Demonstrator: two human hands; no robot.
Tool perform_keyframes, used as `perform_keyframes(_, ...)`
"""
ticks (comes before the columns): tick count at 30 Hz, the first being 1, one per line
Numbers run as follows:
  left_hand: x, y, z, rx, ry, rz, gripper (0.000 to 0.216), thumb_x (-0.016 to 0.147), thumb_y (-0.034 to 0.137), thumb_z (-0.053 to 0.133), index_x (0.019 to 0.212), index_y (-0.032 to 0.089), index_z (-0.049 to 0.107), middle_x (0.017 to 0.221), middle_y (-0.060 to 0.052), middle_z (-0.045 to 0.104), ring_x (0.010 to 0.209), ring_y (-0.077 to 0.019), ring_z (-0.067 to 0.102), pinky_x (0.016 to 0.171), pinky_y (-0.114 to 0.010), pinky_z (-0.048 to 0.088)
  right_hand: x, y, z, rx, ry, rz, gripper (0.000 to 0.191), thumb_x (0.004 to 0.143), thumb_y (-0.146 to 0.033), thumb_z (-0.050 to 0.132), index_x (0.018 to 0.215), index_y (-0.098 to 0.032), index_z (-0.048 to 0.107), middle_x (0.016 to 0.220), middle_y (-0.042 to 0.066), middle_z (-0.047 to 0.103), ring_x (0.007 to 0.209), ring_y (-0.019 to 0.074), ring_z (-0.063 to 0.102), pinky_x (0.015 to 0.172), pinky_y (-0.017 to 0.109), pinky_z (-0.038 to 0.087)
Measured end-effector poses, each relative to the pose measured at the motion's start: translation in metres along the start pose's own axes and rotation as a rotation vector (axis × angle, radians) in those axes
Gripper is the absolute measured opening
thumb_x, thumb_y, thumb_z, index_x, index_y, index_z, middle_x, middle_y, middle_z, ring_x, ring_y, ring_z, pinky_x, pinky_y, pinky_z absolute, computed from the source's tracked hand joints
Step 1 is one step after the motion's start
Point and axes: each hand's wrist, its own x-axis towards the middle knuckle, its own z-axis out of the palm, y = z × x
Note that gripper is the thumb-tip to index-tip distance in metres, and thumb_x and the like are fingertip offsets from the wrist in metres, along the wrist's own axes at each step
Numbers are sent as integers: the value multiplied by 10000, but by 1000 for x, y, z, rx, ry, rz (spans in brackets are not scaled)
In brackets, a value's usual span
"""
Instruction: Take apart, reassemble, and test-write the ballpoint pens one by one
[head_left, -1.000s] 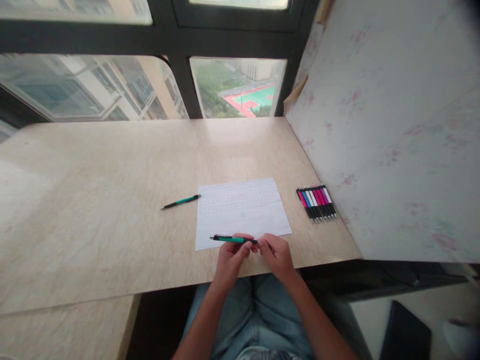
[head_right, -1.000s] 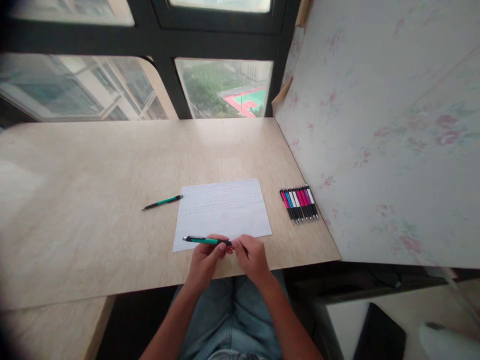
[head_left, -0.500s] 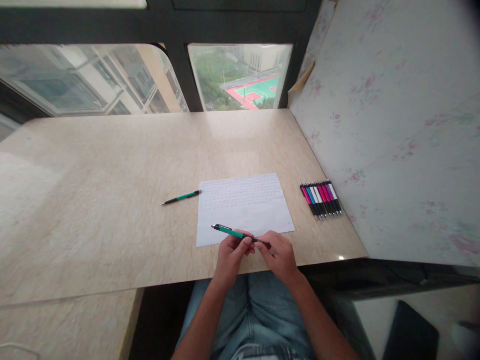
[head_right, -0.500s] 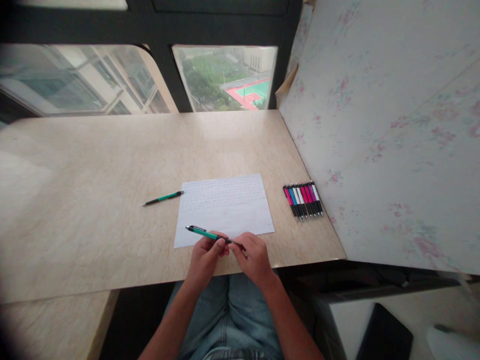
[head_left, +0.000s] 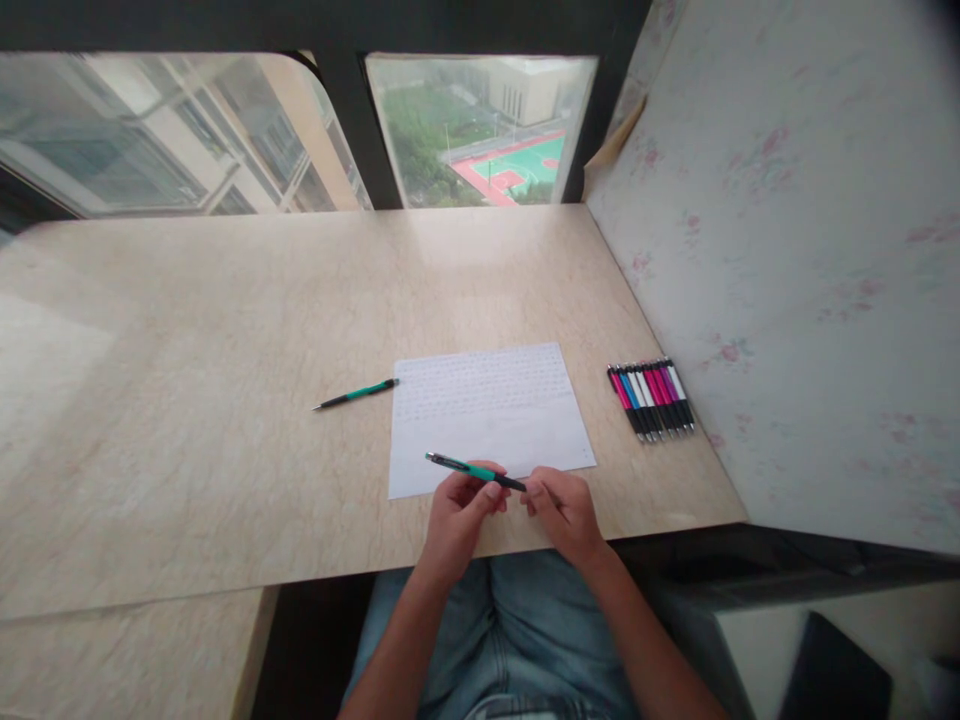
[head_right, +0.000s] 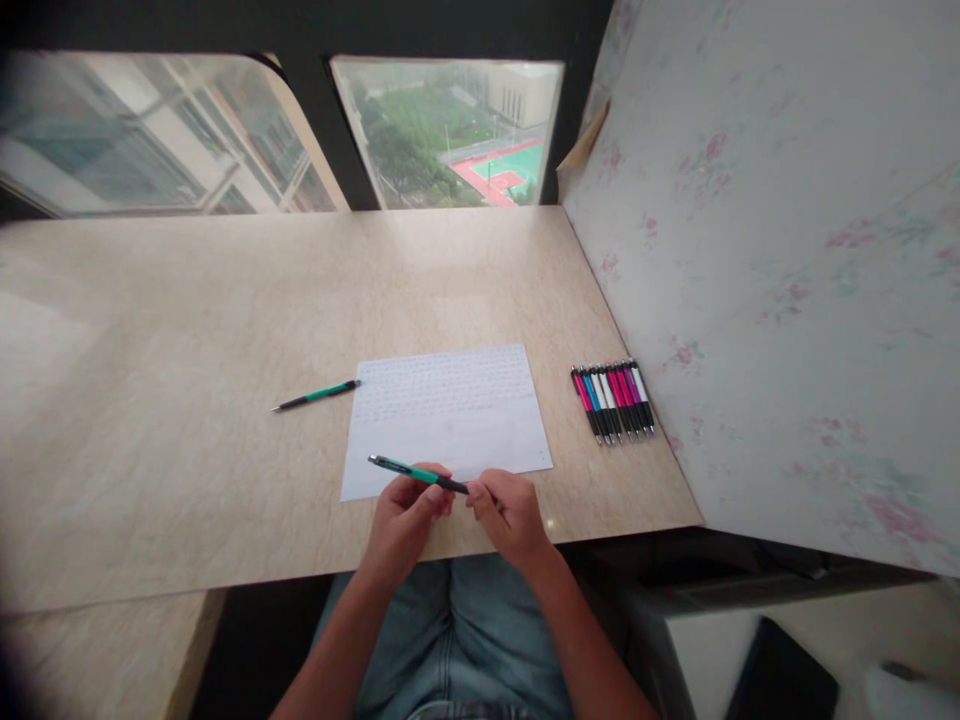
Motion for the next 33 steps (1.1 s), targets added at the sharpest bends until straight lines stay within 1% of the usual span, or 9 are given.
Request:
perform_keyframes(3, -1, 1, 0, 35, -27, 26, 219, 791, 343, 742, 874, 156, 662, 665, -12, 636, 624, -131, 569, 614, -246, 423, 1, 0, 0, -2, 2, 18, 441, 1003, -357, 404, 633, -193, 576, 552, -13, 541, 518, 119, 533, 549, 254, 388)
perform_keyframes(6, -1, -1, 1, 75, 1, 42, 204, 811, 339, 724, 888, 162, 658, 681, -15, 653, 643, -136, 584, 634, -248, 433, 2, -2, -2, -14, 33, 40, 439, 993, -369, 426, 615, -198, 569, 551, -12, 549, 515, 121, 526, 539, 254, 395)
perform_keyframes(11, 2, 0, 4, 79, 74, 53, 220, 809, 356, 720, 892, 158, 672, 675, -19, 657, 645, -142, 584, 638, -255, 437, 4, -4, -2, -9, 117, -6, 139, 918, -317, 581, 884, -212, 664, 751, 21, 673, 624, 146, 580, 602, 271, 467)
perform_keyframes(14, 3, 2, 5, 64, 71, 36, 222, 800, 351, 729, 899, 159, 682, 688, -25, 664, 668, -151, 594, 663, -265, 447, 5, -3, -1, 1, 136, -21, 91, 900, -290, 606, 909, -216, 659, 770, 23, 673, 632, 146, 580, 613, 276, 477)
perform_keyframes(17, 3, 1, 5, 48, 92, 33, 245, 776, 344, 752, 930, 162, 697, 729, -32, 683, 699, -161, 610, 690, -273, 456, 5, -4, -2, -6, 120, 11, 152, 916, -314, 579, 835, -210, 655, 711, 12, 654, 608, 141, 569, 588, 267, 457)
perform_keyframes(21, 3, -2, 3, 40, 112, 31, 246, 765, 340, 762, 920, 155, 716, 738, -41, 696, 690, -155, 609, 685, -271, 456, 4, -5, -2, -21, 84, 39, 385, 968, -327, 472, 620, -201, 576, 560, -16, 558, 513, 116, 509, 528, 247, 389)
perform_keyframes(25, 4, -3, 1, -21, 81, 2, 295, 748, 365, 773, 944, 150, 722, 726, -43, 695, 677, -152, 606, 678, -273, 460, 3, -5, -3, -30, 77, 45, 403, 974, -333, 460, 611, -198, 570, 553, -15, 553, 512, 117, 513, 530, 251, 383)
perform_keyframes(31, 5, -3, 2, -28, 136, 28, 288, 746, 381, 772, 911, 151, 716, 754, -50, 702, 704, -160, 626, 710, -286, 479, 4, -5, -2, -27, 130, -3, 157, 910, -338, 582, 861, -207, 653, 723, 15, 642, 585, 139, 544, 565, 270, 443)
perform_keyframes(33, 6, -2, 3, -15, 129, 26, 282, 750, 373, 770, 918, 154, 712, 776, -55, 710, 724, -167, 638, 720, -288, 483, 4, -5, -1, -12, 150, 6, 134, 899, -331, 596, 889, -209, 650, 748, 19, 650, 574, 134, 531, 547, 266, 439)
